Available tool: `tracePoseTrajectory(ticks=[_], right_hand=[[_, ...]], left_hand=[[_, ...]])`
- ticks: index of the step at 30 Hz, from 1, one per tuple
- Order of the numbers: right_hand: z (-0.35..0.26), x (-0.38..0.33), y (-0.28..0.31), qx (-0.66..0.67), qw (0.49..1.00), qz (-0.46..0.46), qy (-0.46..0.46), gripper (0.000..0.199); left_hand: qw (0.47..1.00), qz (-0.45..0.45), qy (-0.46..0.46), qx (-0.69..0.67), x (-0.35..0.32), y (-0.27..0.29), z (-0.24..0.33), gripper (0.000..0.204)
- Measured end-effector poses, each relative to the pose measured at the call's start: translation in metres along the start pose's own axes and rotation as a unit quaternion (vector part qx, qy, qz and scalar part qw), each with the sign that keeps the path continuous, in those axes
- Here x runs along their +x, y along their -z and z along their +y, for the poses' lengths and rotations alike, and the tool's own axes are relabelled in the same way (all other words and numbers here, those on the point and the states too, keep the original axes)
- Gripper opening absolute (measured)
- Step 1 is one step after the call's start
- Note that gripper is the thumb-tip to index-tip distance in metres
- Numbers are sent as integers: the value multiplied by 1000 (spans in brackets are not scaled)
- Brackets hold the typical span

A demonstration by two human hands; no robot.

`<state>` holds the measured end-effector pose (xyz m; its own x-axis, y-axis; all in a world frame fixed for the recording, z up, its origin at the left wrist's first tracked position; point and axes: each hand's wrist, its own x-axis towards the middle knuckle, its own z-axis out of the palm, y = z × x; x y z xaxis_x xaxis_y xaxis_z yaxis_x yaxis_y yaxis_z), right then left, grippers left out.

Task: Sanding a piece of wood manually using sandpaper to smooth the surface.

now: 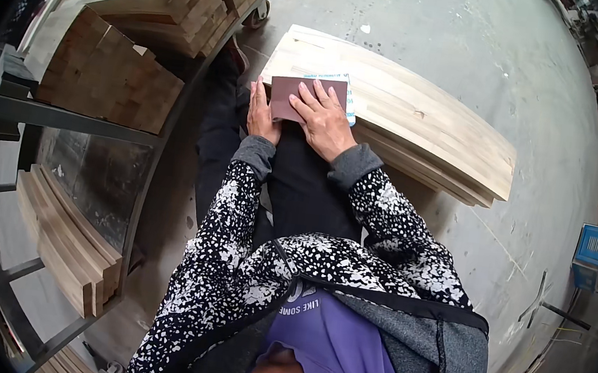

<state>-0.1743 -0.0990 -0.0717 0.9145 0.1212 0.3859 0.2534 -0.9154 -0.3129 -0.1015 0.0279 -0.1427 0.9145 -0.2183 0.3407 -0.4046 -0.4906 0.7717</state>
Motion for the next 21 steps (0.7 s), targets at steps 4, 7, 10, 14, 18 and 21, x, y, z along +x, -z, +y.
tracePoseTrajectory(ticks=[4, 7, 10, 14, 18, 21], right_hand=[[34, 60, -18, -18, 999, 19, -18, 39], [75, 99, -32, -52, 996, 41, -63, 38], [68, 103, -39, -77, 992, 47, -85, 37], [24, 63, -43, -82, 995, 48, -25, 36], [-6, 44, -32, -51, 999, 7, 12, 36], [40, 73, -34, -64, 996, 53, 10, 43]], left_hand=[[1000, -12, 9, -4, 5, -5, 6, 55], [1000, -20, 13, -5, 4, -14, 8, 54], [1000, -16, 15, -7, 3, -10, 6, 54], [999, -10, 35, -3, 3, -8, 2, 53], [996, -77, 46, -17, 1, 1, -11, 53], [999, -15, 29, 3, 1, -6, 2, 53]])
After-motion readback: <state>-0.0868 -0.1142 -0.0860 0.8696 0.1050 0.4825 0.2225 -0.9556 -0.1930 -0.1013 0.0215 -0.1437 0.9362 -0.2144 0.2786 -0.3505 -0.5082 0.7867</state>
